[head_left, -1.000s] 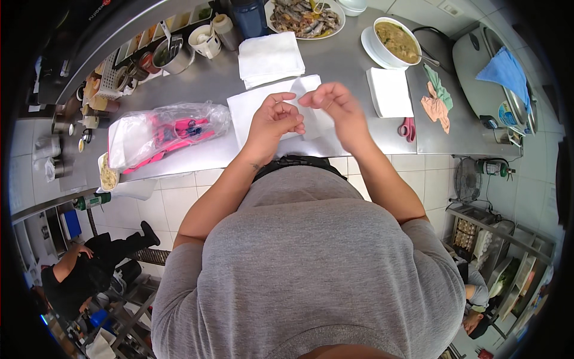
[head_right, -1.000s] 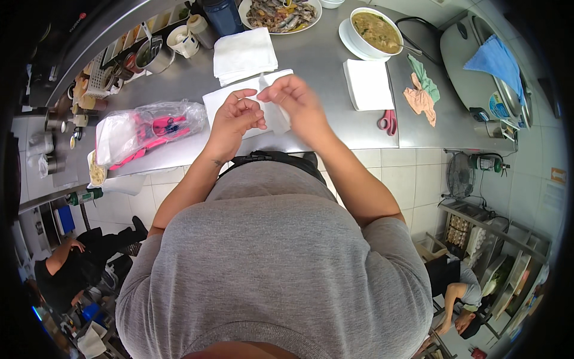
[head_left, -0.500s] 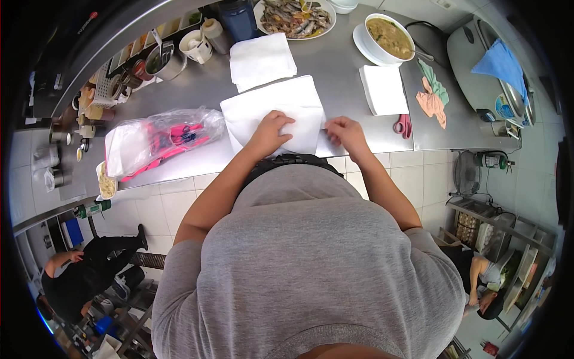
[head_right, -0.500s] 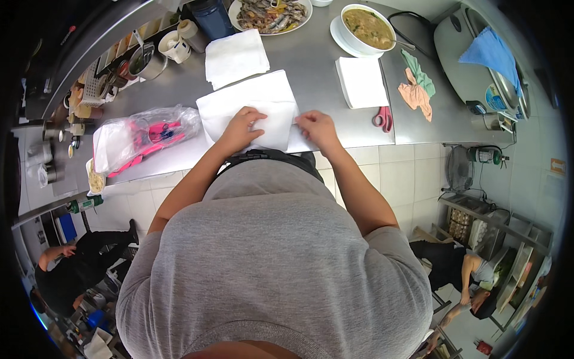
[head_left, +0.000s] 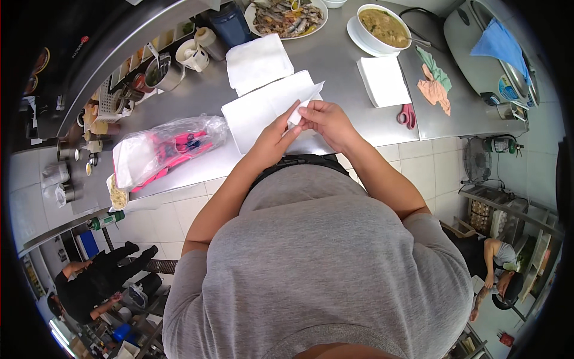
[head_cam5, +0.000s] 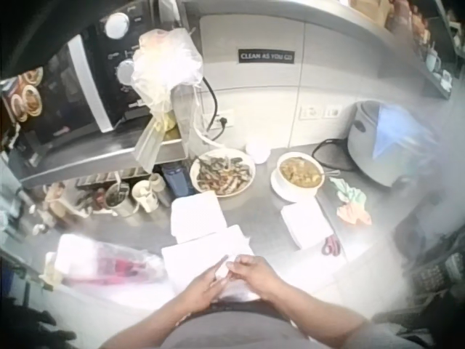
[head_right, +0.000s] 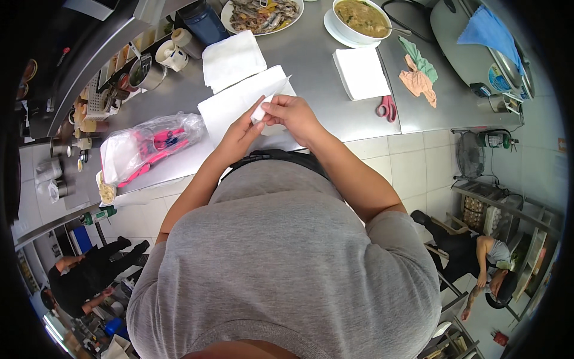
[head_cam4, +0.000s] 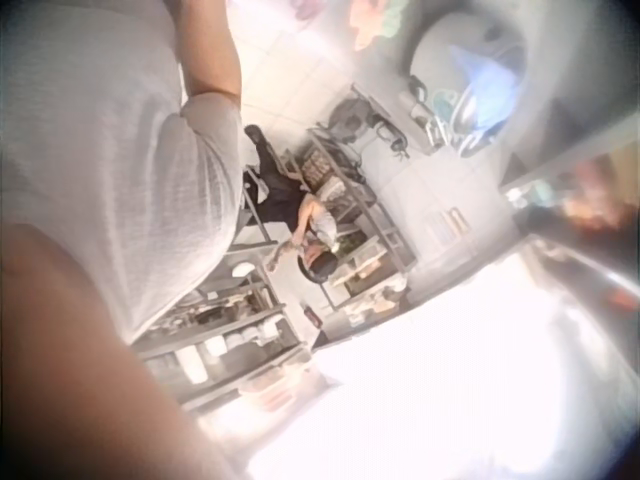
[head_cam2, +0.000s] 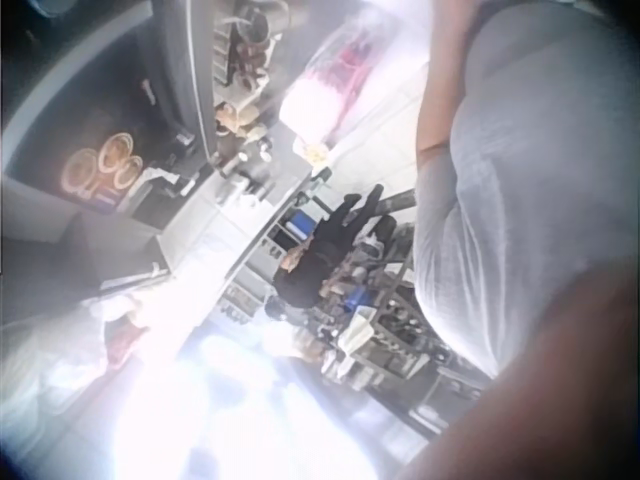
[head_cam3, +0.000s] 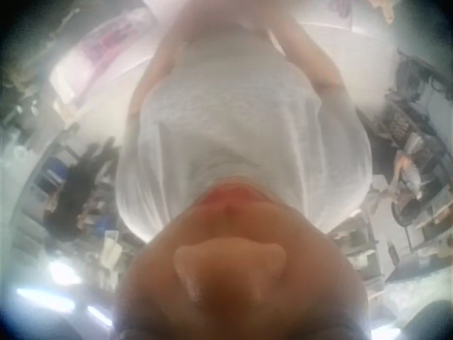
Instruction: The person takes a stack of white paper sheets, aligns them on a metal counter, and uses scissors to cut through the stack.
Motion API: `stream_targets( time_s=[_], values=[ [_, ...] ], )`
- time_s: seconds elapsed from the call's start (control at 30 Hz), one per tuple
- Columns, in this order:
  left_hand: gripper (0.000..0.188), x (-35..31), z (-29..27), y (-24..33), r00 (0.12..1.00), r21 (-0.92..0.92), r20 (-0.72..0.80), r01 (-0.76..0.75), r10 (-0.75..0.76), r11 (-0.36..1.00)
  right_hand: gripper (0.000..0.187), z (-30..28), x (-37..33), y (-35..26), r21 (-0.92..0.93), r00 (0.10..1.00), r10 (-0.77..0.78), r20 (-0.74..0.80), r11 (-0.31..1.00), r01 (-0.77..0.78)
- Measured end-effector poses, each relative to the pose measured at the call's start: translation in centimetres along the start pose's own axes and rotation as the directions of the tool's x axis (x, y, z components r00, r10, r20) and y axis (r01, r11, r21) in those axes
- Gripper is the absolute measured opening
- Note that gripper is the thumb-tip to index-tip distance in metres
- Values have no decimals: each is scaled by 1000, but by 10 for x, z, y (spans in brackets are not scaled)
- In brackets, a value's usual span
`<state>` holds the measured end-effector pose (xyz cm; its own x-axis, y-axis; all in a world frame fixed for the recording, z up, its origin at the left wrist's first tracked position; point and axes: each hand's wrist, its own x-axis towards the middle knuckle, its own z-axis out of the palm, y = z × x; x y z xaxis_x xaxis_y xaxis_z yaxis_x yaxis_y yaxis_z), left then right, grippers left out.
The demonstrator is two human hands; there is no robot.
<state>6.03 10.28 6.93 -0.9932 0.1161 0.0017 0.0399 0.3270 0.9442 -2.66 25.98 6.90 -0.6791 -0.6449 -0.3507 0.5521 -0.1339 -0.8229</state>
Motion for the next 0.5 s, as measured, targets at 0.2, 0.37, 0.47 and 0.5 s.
stream_targets(
  time_s=[0.2,0.37,0.47,0.5],
  values=[
    [51,-3,-3,9,996,-118,-83,15,-25,993,15,6,3,-6,-67,997,-74,39,995,76],
    [46,-7,-4,5,997,-188,-44,59,-69,980,16,16,-1,-11,-131,994,-110,12,985,111],
    [44,-6,-2,14,997,-194,-61,33,-45,981,17,15,-3,-12,-156,992,-125,16,980,126],
    [48,-5,-1,17,998,-162,-62,18,-28,987,18,14,-4,-14,-147,993,-112,21,983,114]
  ],
)
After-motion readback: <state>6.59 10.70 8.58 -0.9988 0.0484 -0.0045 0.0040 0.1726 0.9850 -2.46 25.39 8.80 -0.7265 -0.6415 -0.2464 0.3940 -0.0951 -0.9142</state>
